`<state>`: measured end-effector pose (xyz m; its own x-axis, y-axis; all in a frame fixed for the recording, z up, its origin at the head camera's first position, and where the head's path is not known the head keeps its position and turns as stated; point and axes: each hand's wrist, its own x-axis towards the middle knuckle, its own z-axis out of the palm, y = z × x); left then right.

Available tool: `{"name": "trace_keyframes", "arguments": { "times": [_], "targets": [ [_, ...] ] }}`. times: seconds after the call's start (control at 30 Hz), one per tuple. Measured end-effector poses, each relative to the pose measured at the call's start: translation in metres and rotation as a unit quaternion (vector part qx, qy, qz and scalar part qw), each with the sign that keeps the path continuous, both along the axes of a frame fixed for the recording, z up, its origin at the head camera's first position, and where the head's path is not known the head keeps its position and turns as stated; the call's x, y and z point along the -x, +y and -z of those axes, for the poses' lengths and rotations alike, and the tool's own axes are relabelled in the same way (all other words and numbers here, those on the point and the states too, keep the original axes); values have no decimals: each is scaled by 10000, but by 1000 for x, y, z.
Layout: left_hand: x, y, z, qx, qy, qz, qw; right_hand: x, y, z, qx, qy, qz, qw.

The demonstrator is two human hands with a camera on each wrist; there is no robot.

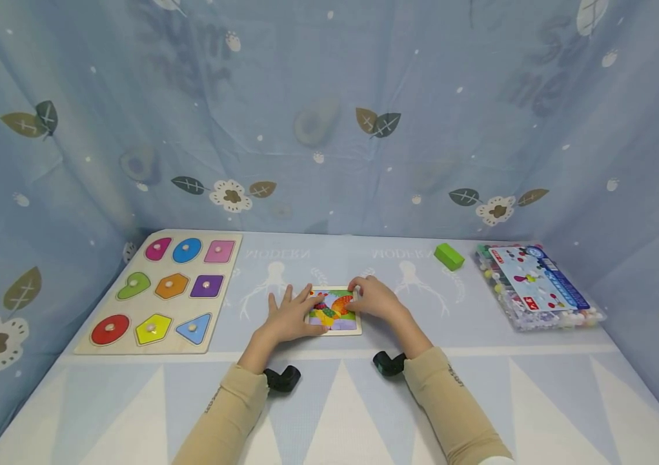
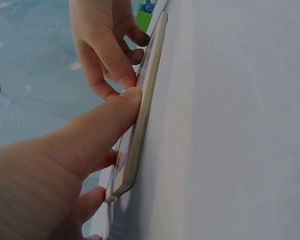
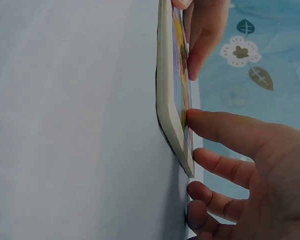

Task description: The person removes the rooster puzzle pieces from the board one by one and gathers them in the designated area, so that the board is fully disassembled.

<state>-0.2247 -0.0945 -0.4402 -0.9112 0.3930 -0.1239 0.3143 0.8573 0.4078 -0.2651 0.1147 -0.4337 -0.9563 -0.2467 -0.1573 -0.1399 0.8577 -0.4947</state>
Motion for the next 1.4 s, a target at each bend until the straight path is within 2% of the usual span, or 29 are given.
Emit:
{"name": "trace_keyframes", "arguments": {
  "times": [0.5,0.87,1.17,1.4],
  "targets": [
    [0,-1,0,11,105,-10,9999,6,1,4,371,-279,16,9989],
    [0,0,0,52,138,-24,9999,6,0,7,612,-194,74,9979],
    [-1,0,0,53,139,-1,9999,5,-1,7,297,-35,147,9994],
    [1,1,0,163,83,-25,9998,1,-2,1,21,112,156,9998]
  ]
}}
